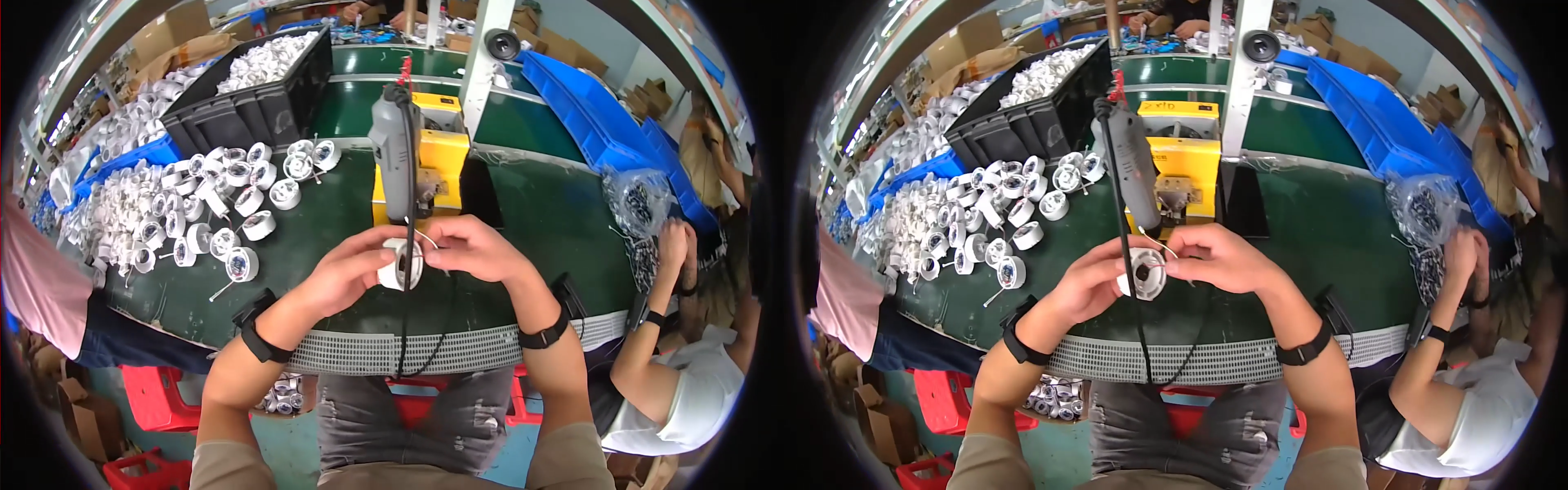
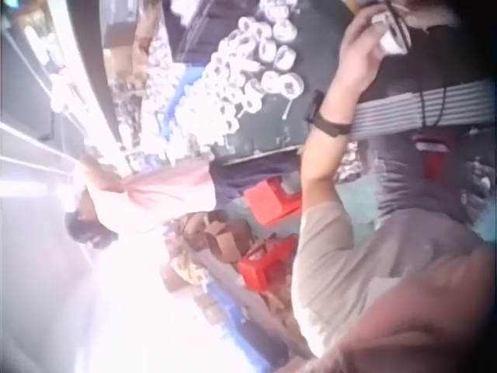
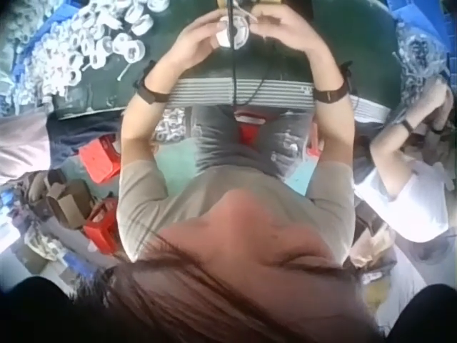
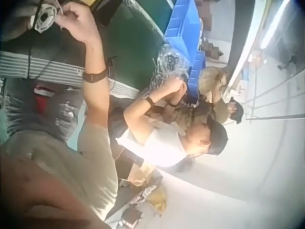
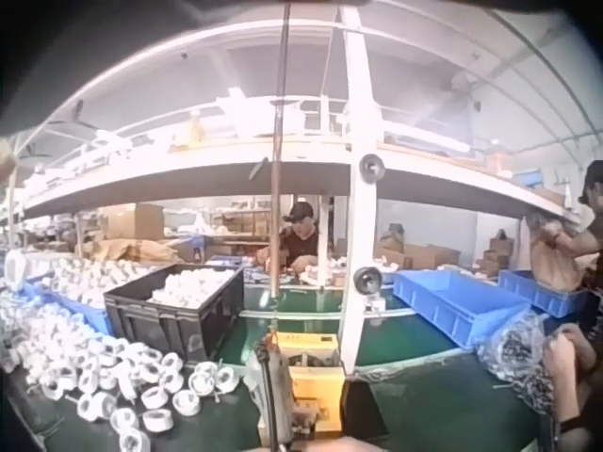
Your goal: The person picks up a camera housing, inserts a wire and a circuit board into it by hand, and then fastens the components together using a power screwdriver. This process is repeated for several camera housings, which are then placed back onto the work surface.
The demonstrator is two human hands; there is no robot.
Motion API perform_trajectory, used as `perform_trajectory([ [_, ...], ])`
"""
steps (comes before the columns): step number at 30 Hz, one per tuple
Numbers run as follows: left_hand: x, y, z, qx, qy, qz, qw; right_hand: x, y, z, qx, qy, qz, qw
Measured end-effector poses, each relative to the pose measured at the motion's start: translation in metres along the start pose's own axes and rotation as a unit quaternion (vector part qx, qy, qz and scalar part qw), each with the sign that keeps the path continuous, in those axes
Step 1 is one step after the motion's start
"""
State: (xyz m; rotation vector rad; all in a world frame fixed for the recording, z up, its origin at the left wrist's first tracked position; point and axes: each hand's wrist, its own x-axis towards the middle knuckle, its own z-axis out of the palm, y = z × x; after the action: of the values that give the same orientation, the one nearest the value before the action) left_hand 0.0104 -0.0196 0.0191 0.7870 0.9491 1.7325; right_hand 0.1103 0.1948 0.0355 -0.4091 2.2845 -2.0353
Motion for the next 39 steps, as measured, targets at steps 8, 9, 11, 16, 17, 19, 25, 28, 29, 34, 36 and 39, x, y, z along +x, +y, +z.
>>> perform_trajectory([
  [8, 0.005, -0.006, -0.003, -0.074, 0.039, -0.013, 0.996, -0.001, 0.006, 0.000, 0.047, 0.105, -0.032, 0.993],
  [9, 0.006, -0.005, -0.002, -0.086, 0.041, -0.022, 0.995, -0.001, 0.005, 0.003, 0.039, 0.087, -0.080, 0.992],
  [11, 0.008, -0.004, -0.001, -0.106, 0.043, -0.029, 0.993, -0.003, 0.000, 0.005, -0.049, 0.065, -0.135, 0.988],
  [16, 0.007, -0.006, -0.006, -0.132, 0.017, -0.045, 0.990, 0.003, -0.002, 0.018, -0.236, 0.051, -0.136, 0.961],
  [17, 0.008, -0.005, -0.001, -0.095, 0.055, -0.044, 0.993, 0.003, 0.001, 0.018, -0.250, 0.078, -0.144, 0.954],
  [19, 0.007, -0.004, 0.003, -0.053, 0.088, -0.038, 0.994, 0.004, 0.004, 0.022, -0.272, 0.124, -0.165, 0.940],
  [25, 0.004, -0.009, 0.008, 0.035, 0.132, -0.023, 0.990, 0.003, -0.007, 0.042, -0.398, 0.153, -0.185, 0.885],
  [28, 0.005, -0.010, 0.011, 0.037, 0.126, -0.027, 0.991, 0.000, -0.006, 0.042, -0.432, 0.169, -0.157, 0.872],
  [29, 0.007, -0.008, 0.014, 0.047, 0.124, -0.032, 0.991, 0.000, -0.004, 0.040, -0.408, 0.177, -0.156, 0.882],
  [34, 0.004, -0.005, 0.010, 0.010, 0.120, 0.008, 0.993, 0.001, -0.013, 0.032, -0.360, 0.212, -0.154, 0.895],
  [36, 0.004, -0.004, 0.010, -0.017, 0.115, 0.018, 0.993, -0.003, -0.027, 0.025, -0.337, 0.231, -0.201, 0.890],
  [39, 0.000, -0.001, 0.013, -0.037, 0.122, 0.052, 0.991, -0.012, -0.031, 0.007, -0.376, 0.212, -0.247, 0.867],
])
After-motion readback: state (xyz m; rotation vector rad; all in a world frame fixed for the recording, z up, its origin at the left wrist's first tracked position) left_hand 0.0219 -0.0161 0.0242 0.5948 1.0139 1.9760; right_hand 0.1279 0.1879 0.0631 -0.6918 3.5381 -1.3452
